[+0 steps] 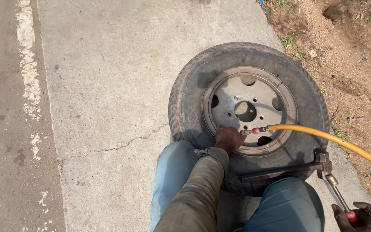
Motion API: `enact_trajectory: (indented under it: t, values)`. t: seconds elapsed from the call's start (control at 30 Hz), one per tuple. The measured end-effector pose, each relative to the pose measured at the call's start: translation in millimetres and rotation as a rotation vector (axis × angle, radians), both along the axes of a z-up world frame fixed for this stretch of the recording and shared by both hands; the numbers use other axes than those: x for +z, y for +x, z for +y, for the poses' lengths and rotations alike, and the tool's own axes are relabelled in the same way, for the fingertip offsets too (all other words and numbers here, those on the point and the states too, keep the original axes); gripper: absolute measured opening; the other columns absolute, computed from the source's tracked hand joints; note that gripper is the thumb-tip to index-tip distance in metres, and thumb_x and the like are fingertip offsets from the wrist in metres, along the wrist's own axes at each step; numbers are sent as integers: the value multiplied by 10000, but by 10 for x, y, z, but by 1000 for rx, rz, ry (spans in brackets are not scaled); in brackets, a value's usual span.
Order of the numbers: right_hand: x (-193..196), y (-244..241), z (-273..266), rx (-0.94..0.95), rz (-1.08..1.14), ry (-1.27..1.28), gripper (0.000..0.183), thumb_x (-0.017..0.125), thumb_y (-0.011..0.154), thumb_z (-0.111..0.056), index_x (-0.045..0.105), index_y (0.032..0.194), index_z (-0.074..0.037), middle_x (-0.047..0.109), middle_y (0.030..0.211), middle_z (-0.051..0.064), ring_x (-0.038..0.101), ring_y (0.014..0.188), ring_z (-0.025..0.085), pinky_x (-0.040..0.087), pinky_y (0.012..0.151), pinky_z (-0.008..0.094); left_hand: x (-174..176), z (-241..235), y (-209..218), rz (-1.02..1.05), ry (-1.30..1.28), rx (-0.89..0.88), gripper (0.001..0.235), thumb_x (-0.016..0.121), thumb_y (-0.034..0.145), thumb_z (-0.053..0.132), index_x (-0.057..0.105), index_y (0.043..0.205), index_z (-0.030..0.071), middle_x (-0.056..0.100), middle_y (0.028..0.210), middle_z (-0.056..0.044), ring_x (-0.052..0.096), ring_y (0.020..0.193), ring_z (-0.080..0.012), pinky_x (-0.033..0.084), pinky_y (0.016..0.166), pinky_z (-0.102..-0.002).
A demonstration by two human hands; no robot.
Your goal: The person retrieves a hammer and an air hose, then walks to a tire lying on the ground. They connect the air hose to the tire valve and inflate the tire while monitoring the pressure gauge.
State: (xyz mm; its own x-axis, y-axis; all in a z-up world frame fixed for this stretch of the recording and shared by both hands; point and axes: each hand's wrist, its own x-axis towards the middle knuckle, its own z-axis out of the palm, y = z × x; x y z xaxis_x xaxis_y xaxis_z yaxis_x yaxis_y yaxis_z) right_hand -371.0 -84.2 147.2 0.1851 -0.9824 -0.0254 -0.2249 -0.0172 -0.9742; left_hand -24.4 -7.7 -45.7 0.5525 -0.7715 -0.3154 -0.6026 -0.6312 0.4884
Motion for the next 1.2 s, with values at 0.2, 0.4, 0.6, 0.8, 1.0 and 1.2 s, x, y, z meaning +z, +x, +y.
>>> enact_trajectory:
  t: [0.2,0.4,0.6,0.8,1.0,1.2]
  values:
    - [1123,841,316,380,-63,-358,223,570,1167,-222,566,1196,-2,665,919,87,699,826,180,600,794,293,17,-3,40,23,32,-19,780,382,995,684,754,1097,6,740,1128,-212,717,1030,-364,540,909,-516]
    - [1487,1563,35,657,15,-739,253,570,1188,-204,607,1311,13,705,911,155,731,799,225,617,730,349,96,23,35,-4,40,-17,769,380,1009,680,769,1073,19,744,1118,-203,703,1049,-361,481,1007,-521]
    - [1130,2317,-143,782,971,-667,567,687,787,2,636,1319,-188,751,968,204,740,855,385,575,785,510,150,24,22,108,101,-25,755,386,990,675,769,1091,33,734,1149,-193,697,1095,-353,372,1144,-544]
    - [696,2628,-173,862,1333,-590,251,559,967,-223,717,1163,-219,768,1014,148,738,977,351,557,880,513,56,-4,65,26,46,2,788,382,998,697,761,1104,15,724,1150,-205,683,1099,-373,351,1157,-547]
    - [535,2840,-261,1012,1481,-592,205,663,872,-268,757,1048,-222,764,1032,90,728,1001,298,563,882,465,57,-52,46,77,149,-22,840,266,1043,695,788,995,38,761,1036,-187,724,997,-367,446,1086,-537]
    - [346,3005,-218,1041,1598,-618,245,703,882,-301,822,997,-122,767,1087,113,706,1099,281,553,937,423,22,-58,63,21,95,-51,827,254,1023,677,793,965,52,748,1026,-187,711,992,-370,488,990,-537]
